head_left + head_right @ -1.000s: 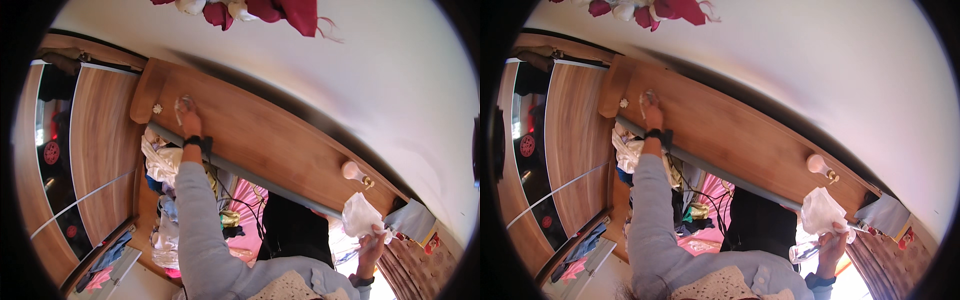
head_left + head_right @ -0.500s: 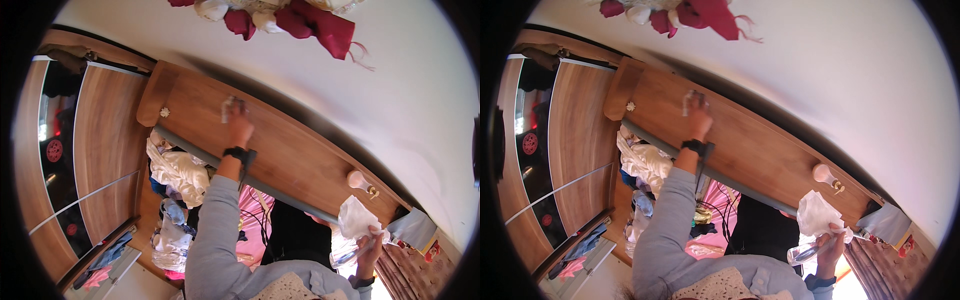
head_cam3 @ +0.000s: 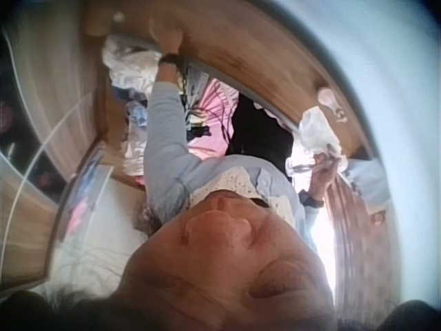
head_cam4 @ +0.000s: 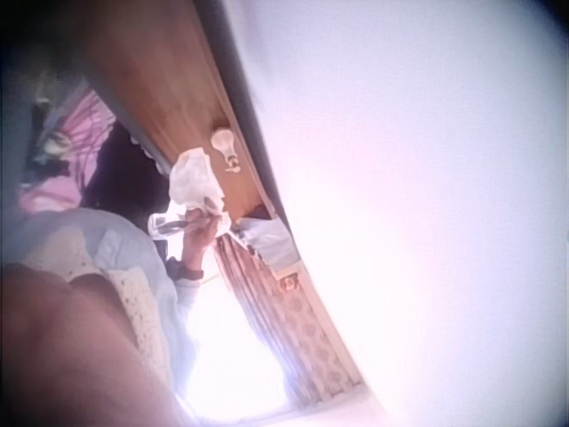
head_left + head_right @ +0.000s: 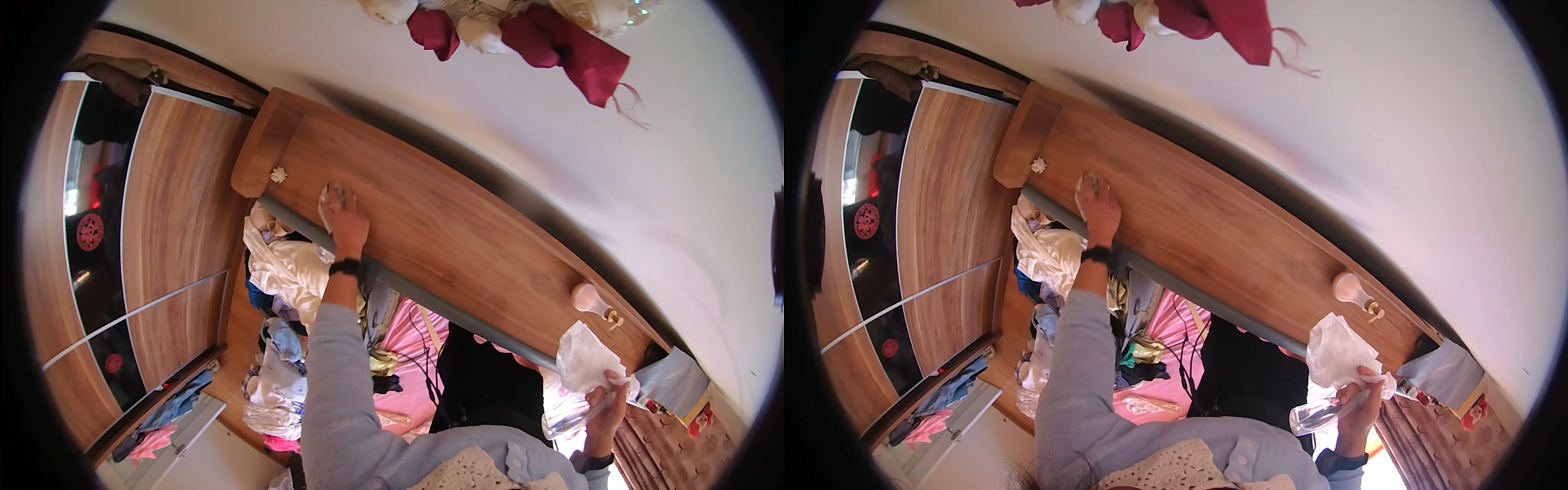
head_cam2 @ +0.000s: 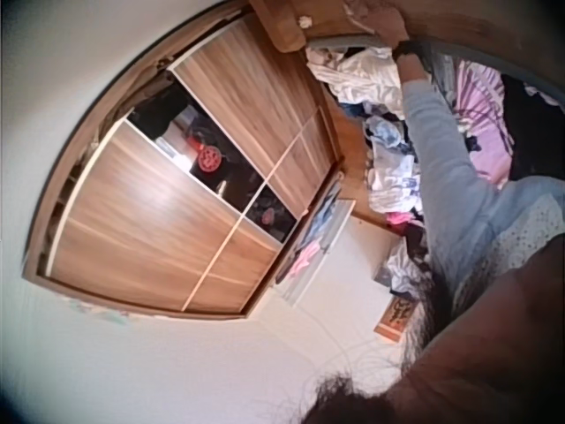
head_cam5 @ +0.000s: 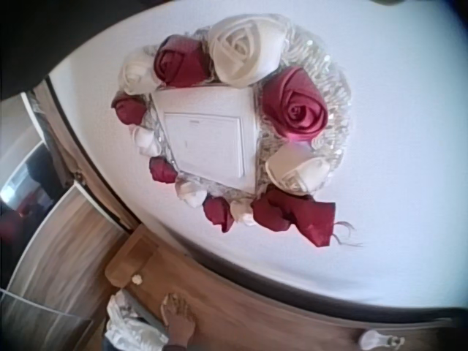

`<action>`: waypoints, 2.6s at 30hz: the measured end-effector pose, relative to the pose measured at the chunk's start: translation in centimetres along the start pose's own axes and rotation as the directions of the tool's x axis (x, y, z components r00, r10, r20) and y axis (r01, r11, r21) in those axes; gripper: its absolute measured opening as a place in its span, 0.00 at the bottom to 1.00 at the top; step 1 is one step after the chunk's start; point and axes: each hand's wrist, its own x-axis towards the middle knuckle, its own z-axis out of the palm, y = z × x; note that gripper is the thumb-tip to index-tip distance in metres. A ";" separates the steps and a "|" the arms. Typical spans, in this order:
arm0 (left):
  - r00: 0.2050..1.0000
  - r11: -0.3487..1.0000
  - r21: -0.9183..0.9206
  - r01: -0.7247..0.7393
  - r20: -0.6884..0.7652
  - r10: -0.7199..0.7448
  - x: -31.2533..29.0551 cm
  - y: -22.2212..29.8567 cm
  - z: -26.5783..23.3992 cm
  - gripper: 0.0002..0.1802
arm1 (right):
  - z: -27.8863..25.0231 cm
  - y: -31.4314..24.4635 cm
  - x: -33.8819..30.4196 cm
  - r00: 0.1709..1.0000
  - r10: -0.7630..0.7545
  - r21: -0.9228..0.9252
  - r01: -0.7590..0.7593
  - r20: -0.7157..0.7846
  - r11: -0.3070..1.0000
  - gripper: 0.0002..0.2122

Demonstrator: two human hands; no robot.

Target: The person wipes a wooden headboard with a wet wipe, then moves to the bed to fold the duvet and smooth the sheets. They handle a spray bottle and wipe during cleaning, and later adjust the bedding by hand.

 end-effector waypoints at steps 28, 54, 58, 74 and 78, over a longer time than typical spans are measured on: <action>0.816 0.854 -0.355 -0.381 0.304 0.491 -5.9 12.6 -0.4 0.24 | 0.9 -0.9 0.5 0.999 0.022 0.074 -0.024 0.032 0.997 0.24; 0.942 0.951 -0.186 -0.248 0.184 0.281 -8.1 2.8 -0.1 0.28 | -6.1 -0.4 -3.8 0.995 -0.057 0.150 0.070 -0.086 0.986 0.25; 0.972 0.988 -0.157 0.012 0.235 0.025 -4.4 6.6 2.0 0.30 | -6.4 0.0 -4.6 0.992 -0.050 0.144 0.066 -0.114 0.987 0.26; 0.618 0.723 -0.335 -0.604 0.375 0.691 -16.0 10.5 -1.1 0.30 | -11.2 1.0 -8.2 0.983 0.005 0.261 0.045 -0.184 0.964 0.26; 0.946 0.958 0.016 -0.286 0.163 0.280 -9.6 0.9 -0.1 0.32 | -12.5 1.4 -8.7 0.988 0.015 0.302 0.033 -0.156 0.953 0.26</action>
